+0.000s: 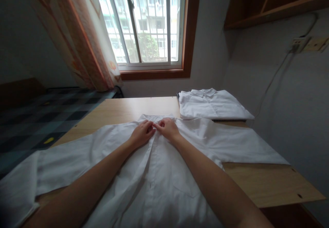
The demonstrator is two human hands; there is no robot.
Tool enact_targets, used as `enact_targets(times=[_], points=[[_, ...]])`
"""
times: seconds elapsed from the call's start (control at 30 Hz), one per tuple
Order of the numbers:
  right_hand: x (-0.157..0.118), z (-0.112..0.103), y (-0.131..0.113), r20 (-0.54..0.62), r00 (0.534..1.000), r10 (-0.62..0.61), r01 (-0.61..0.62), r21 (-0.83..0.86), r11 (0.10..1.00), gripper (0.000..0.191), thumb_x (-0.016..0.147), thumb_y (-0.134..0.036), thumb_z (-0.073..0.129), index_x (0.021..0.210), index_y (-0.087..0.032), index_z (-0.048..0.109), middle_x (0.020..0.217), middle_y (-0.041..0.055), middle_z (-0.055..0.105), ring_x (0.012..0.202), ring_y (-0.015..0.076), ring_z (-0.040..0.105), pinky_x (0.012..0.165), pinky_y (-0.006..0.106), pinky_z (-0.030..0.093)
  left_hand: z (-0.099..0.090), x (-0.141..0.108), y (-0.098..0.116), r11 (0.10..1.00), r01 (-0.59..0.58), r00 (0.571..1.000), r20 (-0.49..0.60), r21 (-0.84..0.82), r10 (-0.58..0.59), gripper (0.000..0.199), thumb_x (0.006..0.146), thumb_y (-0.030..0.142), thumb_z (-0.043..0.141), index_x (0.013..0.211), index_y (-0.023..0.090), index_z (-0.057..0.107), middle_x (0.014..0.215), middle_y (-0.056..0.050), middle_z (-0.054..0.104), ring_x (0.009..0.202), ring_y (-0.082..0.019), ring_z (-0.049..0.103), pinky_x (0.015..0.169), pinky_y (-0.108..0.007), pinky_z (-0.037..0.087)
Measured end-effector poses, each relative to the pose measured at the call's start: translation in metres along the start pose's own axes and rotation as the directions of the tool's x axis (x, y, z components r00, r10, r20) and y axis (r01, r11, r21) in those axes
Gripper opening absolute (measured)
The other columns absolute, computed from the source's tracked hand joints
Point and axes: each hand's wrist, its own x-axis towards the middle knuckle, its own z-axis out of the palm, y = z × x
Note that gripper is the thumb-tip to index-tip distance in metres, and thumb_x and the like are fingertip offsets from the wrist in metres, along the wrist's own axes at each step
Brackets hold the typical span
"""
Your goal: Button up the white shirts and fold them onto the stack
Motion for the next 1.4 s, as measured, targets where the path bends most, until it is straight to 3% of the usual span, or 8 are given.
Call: enact_targets(times=[0.1, 0.3, 0.47, 0.67, 0.87, 1.1, 1.4], points=[[0.001, 0.001, -0.001, 0.004, 1.0, 0.005, -0.005, -0.009, 1.0, 0.026, 0.08, -0.036, 0.073, 0.067, -0.016, 0.063, 0.07, 0.0014, 0.062, 0.071, 0.0139, 0.054, 0.065, 0.024, 0.036, -0.002, -0.001, 0.002, 0.998, 0.033, 0.999, 0.011, -0.046, -0.032, 0.023, 0.083, 0.019, 0.058, 0.105, 0.02, 0.065, 0.093, -0.004, 0.061, 0.088, -0.02, 0.061, 0.081, -0.032, 0.049], [0.0, 0.004, 0.002, 0.046, 0.997, 0.061, -0.063, 0.051, 0.997, 0.005, 0.073, -0.018, 0.066, 0.069, -0.014, 0.065, 0.067, -0.0002, 0.062, 0.063, 0.0118, 0.052, 0.059, 0.023, 0.034, -0.001, 0.0, 0.0, 0.993, 0.025, 0.999, -0.02, -0.114, -0.028, 0.032, 0.084, 0.01, 0.051, 0.107, 0.023, 0.068, 0.095, -0.004, 0.06, 0.089, -0.018, 0.061, 0.085, -0.03, 0.049], [-0.001, 0.004, 0.008, 0.015, 0.998, 0.056, -0.058, 0.165, 0.985, 0.012, 0.074, -0.013, 0.059, 0.066, -0.014, 0.067, 0.065, -0.0001, 0.064, 0.064, 0.0127, 0.055, 0.06, 0.023, 0.036, 0.003, 0.002, -0.006, 0.998, 0.034, 0.994, -0.105, -0.056, -0.039, 0.021, 0.088, 0.012, 0.05, 0.099, 0.015, 0.067, 0.095, -0.008, 0.062, 0.09, -0.021, 0.061, 0.087, -0.035, 0.051], [0.0, 0.007, 0.004, -0.083, 0.996, 0.035, -0.011, 0.272, 0.962, 0.015, 0.082, -0.016, 0.059, 0.08, -0.014, 0.074, 0.082, 0.0053, 0.074, 0.076, 0.0167, 0.064, 0.071, 0.025, 0.044, 0.004, 0.005, -0.009, 1.0, -0.013, 0.997, -0.072, -0.008, 0.012, 0.02, 0.089, 0.014, 0.051, 0.091, 0.014, 0.07, 0.095, -0.01, 0.063, 0.089, -0.021, 0.062, 0.089, -0.035, 0.052], [0.002, 0.014, 0.006, 0.012, 1.0, 0.008, -0.009, 0.161, 0.987, 0.016, 0.084, -0.014, 0.061, 0.084, -0.015, 0.076, 0.09, 0.008, 0.076, 0.084, 0.0189, 0.066, 0.079, 0.028, 0.047, 0.004, 0.005, -0.005, 0.998, 0.057, 0.997, -0.051, 0.012, -0.056, 0.019, 0.09, 0.018, 0.053, 0.094, 0.014, 0.071, 0.098, -0.01, 0.063, 0.094, -0.022, 0.063, 0.089, -0.035, 0.051], [0.004, 0.012, 0.01, 0.058, 0.998, -0.012, 0.002, 0.167, 0.986, 0.02, 0.085, -0.009, 0.058, 0.086, -0.016, 0.077, 0.094, 0.0082, 0.077, 0.088, 0.0196, 0.068, 0.082, 0.028, 0.048, 0.002, 0.006, 0.0, 0.991, 0.133, 0.991, -0.03, 0.002, -0.133, 0.014, 0.089, 0.021, 0.057, 0.095, 0.015, 0.069, 0.099, -0.009, 0.063, 0.093, -0.022, 0.063, 0.089, -0.035, 0.051], [0.002, 0.011, 0.012, 0.039, 0.998, -0.058, 0.048, 0.214, 0.976, 0.02, 0.083, -0.008, 0.058, 0.084, -0.016, 0.076, 0.089, 0.0066, 0.076, 0.085, 0.0185, 0.067, 0.081, 0.028, 0.048, 0.0, 0.008, 0.0, 0.995, 0.066, 0.998, 0.01, 0.068, -0.066, 0.006, 0.089, 0.019, 0.059, 0.091, 0.016, 0.064, 0.097, -0.009, 0.062, 0.094, -0.022, 0.062, 0.09, -0.034, 0.05]])
